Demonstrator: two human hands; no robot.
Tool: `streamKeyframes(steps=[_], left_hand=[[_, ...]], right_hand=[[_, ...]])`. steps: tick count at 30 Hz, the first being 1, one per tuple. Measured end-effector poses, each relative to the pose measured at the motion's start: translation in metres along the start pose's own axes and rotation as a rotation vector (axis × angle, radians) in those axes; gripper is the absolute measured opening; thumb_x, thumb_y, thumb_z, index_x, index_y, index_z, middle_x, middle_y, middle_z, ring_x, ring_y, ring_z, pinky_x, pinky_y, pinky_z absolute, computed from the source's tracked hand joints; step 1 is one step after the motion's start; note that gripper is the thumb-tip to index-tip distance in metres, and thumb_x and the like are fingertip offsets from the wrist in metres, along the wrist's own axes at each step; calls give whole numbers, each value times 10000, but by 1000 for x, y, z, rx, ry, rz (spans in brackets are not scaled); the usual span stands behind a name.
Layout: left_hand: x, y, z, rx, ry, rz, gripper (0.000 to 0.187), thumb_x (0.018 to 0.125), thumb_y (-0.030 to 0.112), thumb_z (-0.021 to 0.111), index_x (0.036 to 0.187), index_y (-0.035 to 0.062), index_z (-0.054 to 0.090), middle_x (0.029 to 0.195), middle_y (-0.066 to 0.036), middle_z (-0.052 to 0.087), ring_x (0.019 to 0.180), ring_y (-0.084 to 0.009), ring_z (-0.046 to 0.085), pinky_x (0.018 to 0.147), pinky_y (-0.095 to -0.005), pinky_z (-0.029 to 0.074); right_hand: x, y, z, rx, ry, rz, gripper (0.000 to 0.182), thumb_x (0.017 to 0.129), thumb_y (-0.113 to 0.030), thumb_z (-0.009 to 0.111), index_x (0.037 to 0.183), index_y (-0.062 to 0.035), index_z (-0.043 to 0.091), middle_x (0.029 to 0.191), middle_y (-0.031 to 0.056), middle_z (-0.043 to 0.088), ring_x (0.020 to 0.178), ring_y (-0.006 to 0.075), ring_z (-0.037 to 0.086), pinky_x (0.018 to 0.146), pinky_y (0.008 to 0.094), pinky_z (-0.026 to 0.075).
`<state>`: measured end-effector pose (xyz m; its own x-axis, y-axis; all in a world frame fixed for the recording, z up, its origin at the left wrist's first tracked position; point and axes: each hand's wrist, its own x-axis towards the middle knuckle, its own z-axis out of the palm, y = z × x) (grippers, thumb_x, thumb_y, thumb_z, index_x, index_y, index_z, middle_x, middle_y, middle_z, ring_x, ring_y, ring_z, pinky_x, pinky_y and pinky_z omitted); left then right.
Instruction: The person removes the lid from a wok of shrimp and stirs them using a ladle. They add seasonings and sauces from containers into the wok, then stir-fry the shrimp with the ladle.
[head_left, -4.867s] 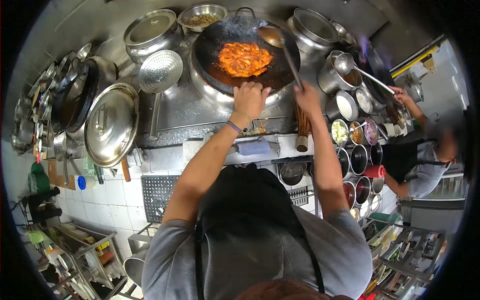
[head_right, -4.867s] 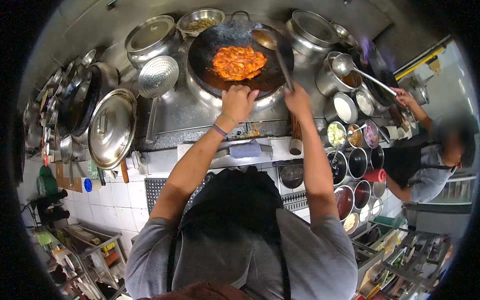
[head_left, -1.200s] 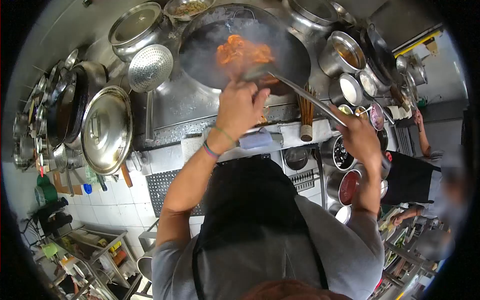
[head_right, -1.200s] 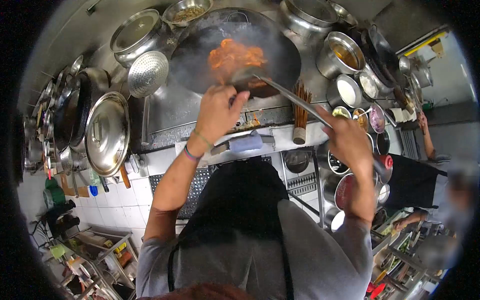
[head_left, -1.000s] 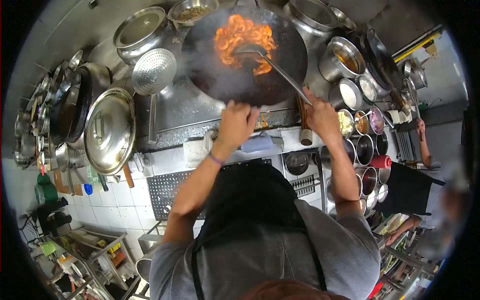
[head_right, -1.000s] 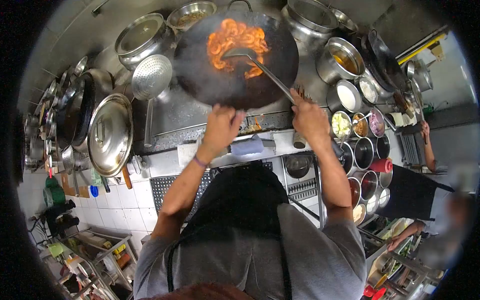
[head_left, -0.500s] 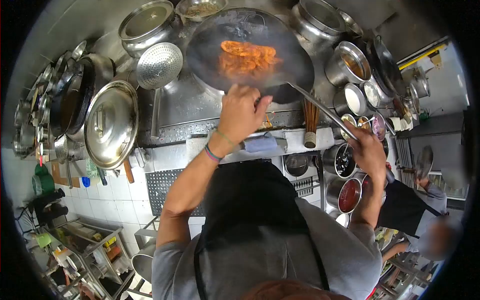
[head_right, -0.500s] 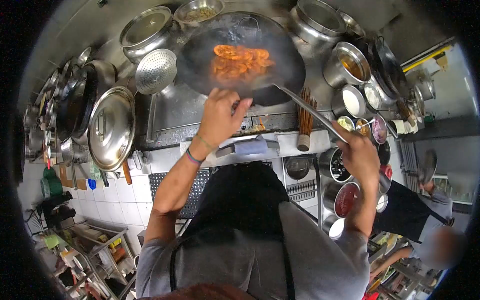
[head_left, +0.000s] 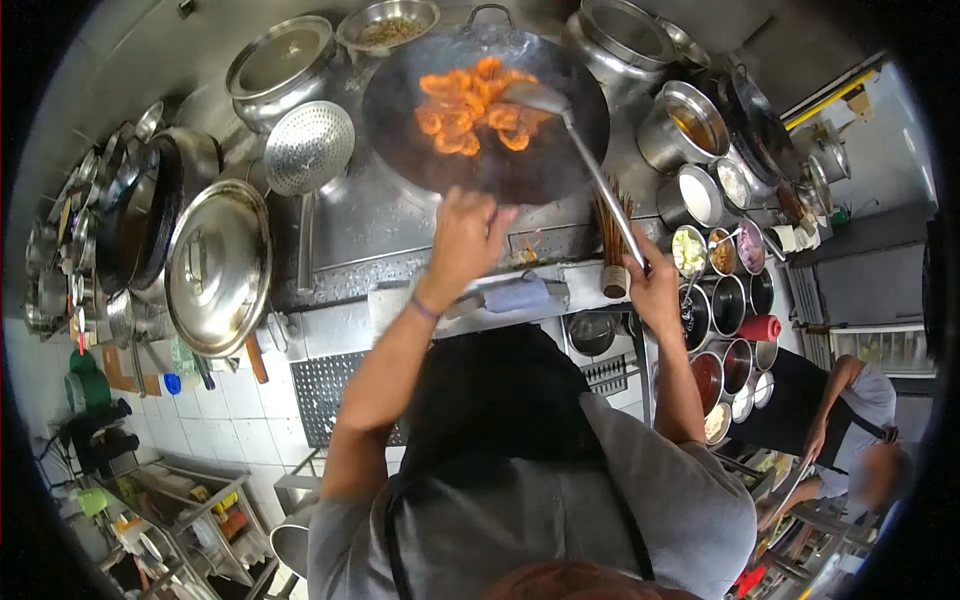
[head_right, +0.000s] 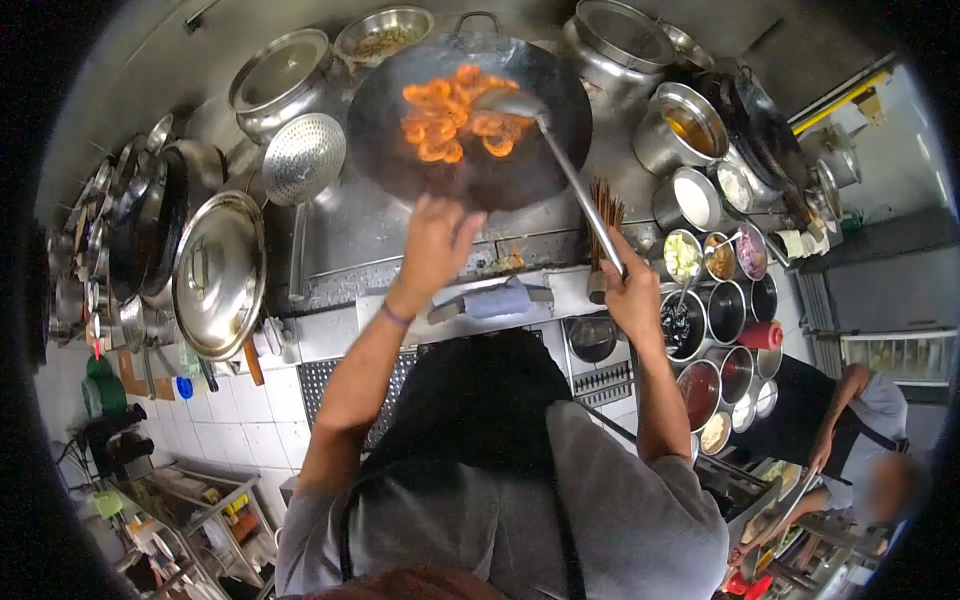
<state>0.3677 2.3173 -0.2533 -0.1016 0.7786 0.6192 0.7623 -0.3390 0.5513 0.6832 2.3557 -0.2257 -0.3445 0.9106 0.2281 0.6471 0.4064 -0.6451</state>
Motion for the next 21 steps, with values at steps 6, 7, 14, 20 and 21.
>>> streamKeyframes(steps=[6,7,14,20,21], left_hand=[[32,-38,30,9,-13,-6,304,930,235,694,745,10,608,779,-166,593,798,-380,528,745,-480,422],[29,-37,33,32,5,-1,298,934,236,689,756,12,608,797,-160,597,809,-377,529,751,-480,423],[5,-15,29,187,-74,-110,505,854,64,690,1330,48,523,1296,-185,509,1293,-421,439,1053,-494,405],[3,-14,24,112,-92,-116,609,803,-44,670,1382,18,491,1352,-227,470,1327,-454,415,1144,-523,356],[1,-13,22,110,-99,-122,616,799,-51,668,1384,18,490,1359,-227,467,1339,-459,409,1148,-521,355]], right_hand=[[18,-36,36,620,-133,414,555,993,-30,574,1522,-3,407,1023,116,657,530,92,531,442,266,414],[30,-37,39,615,-129,412,552,992,-42,577,1517,2,412,994,116,653,510,99,524,429,273,410],[96,-10,90,120,184,88,584,901,-116,614,1421,110,476,1061,356,680,1040,456,688,896,460,526],[96,-50,89,343,-234,239,587,897,-99,620,1445,62,487,806,224,687,717,343,702,668,423,542],[89,-53,79,436,-259,200,574,921,-109,630,1454,52,489,764,121,650,605,215,634,563,357,505]])
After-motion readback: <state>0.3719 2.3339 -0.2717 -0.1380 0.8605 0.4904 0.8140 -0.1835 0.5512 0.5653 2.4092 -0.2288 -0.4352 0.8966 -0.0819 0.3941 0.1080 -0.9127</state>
